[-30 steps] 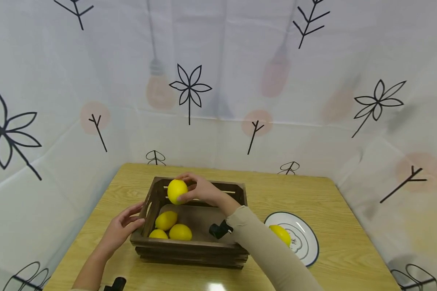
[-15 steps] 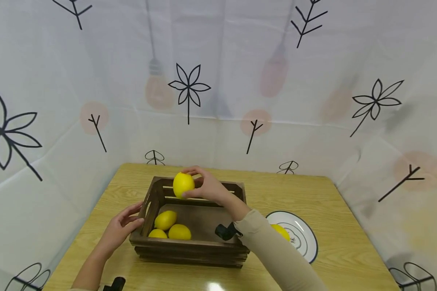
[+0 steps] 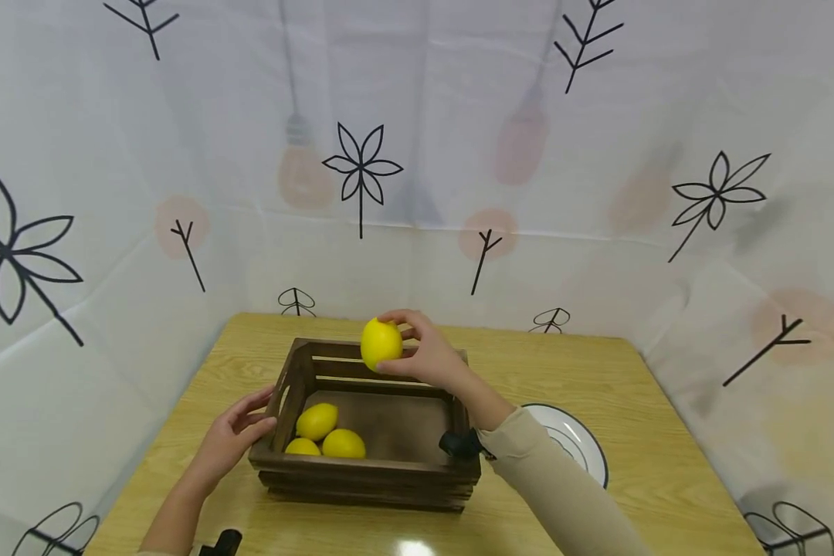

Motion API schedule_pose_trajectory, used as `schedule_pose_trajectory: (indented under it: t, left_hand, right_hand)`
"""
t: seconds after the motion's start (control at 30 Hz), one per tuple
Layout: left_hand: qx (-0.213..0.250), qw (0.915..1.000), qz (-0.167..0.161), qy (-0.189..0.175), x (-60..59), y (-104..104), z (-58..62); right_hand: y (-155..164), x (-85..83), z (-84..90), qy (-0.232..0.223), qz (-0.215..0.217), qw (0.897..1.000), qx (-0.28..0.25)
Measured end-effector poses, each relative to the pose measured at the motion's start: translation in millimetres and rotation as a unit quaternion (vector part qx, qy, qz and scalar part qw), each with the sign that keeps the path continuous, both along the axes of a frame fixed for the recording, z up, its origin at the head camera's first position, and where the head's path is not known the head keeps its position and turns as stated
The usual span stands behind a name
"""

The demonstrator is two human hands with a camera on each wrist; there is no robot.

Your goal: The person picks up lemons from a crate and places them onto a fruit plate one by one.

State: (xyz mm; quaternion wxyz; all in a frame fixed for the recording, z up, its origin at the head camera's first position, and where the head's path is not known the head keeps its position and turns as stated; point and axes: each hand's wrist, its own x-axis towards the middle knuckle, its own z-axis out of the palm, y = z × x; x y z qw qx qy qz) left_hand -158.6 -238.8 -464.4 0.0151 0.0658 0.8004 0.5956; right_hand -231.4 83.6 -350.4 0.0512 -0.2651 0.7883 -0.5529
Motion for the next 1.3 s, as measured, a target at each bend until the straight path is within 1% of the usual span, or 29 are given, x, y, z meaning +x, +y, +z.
schedule_pose_trajectory:
  t: [0.17,0.33,0.73,0.93,1.3]
  left_hand:
    - [-0.003,1.0,0.006,0.0,1.4,-1.4,1.2]
    - [-0.002,1.0,0.004,-0.002,1.2,-1.2,1.8]
    - [0.001,0.9999,0.004,-0.009,1.6,-1.3,2.1]
    - [0.005,0.9999,0.002,-0.01,1.3,-1.3,2.6]
    - [0.003,1.0,0.002,-0.002,-0.1,0.9,1.6]
  right_hand:
    - [8.9,2.4,1.0,0.018,-0.025,1.0,-0.002]
    - [19.7,4.8,0.5,0.031,-0.047,0.998,-0.003]
    - [46.3,9.3,-0.4,0.06,-0.07,0.996,0.0]
    - [61.2,13.1,0.7,0.067,-0.084,0.994,0.013]
    - [85.9,14.8,-5.4,0.061,-0.113,0.992,0.01]
